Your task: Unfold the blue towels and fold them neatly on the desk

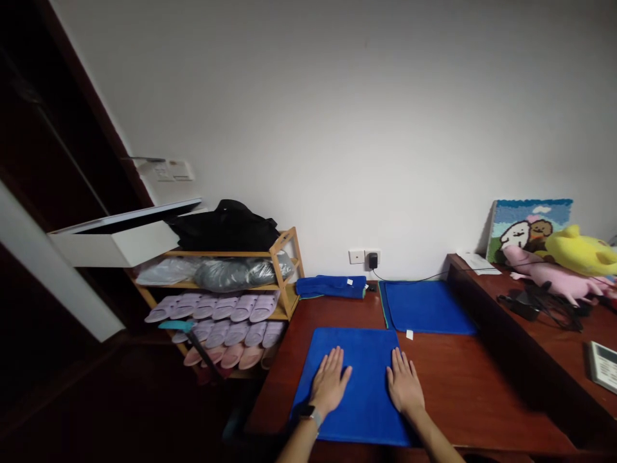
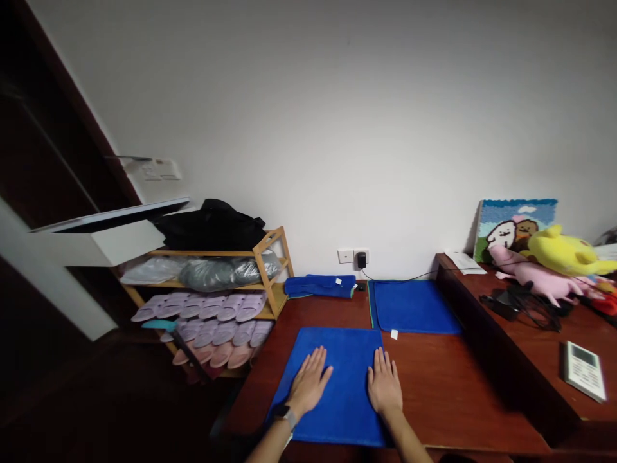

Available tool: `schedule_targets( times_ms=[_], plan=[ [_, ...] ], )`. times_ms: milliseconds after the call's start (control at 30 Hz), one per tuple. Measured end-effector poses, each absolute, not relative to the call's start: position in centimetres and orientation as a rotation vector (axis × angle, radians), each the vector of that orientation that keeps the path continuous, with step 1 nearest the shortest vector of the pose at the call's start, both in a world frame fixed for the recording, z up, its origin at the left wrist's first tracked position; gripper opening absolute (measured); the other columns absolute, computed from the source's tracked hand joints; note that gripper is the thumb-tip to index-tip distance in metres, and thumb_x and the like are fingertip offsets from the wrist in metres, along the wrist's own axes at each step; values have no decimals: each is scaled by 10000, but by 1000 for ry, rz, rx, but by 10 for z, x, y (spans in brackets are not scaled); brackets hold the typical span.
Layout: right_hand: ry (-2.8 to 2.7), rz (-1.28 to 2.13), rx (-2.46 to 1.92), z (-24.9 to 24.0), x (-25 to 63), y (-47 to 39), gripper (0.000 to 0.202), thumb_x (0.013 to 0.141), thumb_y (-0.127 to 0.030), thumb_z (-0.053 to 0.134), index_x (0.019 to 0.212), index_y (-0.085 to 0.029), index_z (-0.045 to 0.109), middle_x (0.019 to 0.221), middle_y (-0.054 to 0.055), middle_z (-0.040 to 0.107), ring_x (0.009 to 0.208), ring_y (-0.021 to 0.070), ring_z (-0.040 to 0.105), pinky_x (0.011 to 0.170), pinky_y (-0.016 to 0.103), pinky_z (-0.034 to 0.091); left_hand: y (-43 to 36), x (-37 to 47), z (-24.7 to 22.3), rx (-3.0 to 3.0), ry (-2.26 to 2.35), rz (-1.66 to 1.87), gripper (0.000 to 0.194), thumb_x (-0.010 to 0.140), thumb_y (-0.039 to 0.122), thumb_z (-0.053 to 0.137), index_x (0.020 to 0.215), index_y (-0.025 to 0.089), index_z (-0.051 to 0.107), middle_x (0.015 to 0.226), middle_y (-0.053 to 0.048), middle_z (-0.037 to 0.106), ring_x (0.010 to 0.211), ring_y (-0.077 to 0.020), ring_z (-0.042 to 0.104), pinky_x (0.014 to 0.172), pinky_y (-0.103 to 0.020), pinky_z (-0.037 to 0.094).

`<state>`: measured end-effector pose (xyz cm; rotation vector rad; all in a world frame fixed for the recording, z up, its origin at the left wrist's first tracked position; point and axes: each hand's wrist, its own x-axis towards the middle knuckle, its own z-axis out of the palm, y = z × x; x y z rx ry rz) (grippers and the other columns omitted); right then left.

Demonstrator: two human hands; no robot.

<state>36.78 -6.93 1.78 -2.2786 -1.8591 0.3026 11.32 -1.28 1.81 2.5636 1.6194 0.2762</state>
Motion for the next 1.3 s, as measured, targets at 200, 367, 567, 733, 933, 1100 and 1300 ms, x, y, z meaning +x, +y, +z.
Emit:
schedule_targets(
  times_ms=[200,367,567,733,933,1100,1300],
  plan=[
    [-1878,326,-2317,22,368,-69,704,1007,-444,104,1616,-96,160,1699,26,143,1576,219,99,1280,411,97,-9,44,13,2506,1864,300,696,1050,591,182,1633,209,166,1677,-61,262,1553,-237,222,1268,-475,244],
    [-1857,356,-2302,33,367,-76,694,1010,-430,122,1616,-97,182,1696,44,161,1575,210,105,1276,418,117,-13,47,13,2501,1862,315,698,1049,577,177,1629,189,198,1674,-77,264,1551,-242,232,1267,-479,236],
    [-1834,295,-2230,23,355,-116,700,1012,-477,130,1621,-140,201,1691,9,160,1572,215,113,1284,421,129,-12,48,24,2514,1864,313,701,1048,573,189,1621,174,245,1664,-79,302,1545,-240,253,1273,-469,225],
    [-1841,318,-2244,15,346,-133,701,1003,-490,165,1612,-155,252,1681,1,182,1569,244,126,1290,459,127,-31,103,44,2642,1700,516,634,1071,488,210,1637,211,140,1675,-55,283,1547,-241,253,1274,-467,250],
    [-1893,346,-2242,21,349,-133,684,1001,-429,144,1605,-124,244,1677,-12,152,1567,236,97,1298,430,121,-75,203,42,2790,1082,484,621,1076,462,239,1632,294,19,1694,-2,196,1547,-221,256,1271,-442,287],
    [-1864,317,-2232,15,350,-131,681,1000,-448,197,1598,-129,269,1670,-1,180,1562,254,138,1295,453,150,-74,180,19,2723,1199,346,622,1072,510,224,1632,265,105,1678,-23,245,1541,-227,271,1269,-462,293],
    [-1799,282,-2176,10,349,-131,696,1004,-482,206,1589,-114,285,1661,18,227,1556,266,186,1285,475,186,-60,65,5,2608,1644,303,650,1058,569,233,1622,252,180,1674,-7,254,1543,-232,255,1270,-466,284]
  ],
)
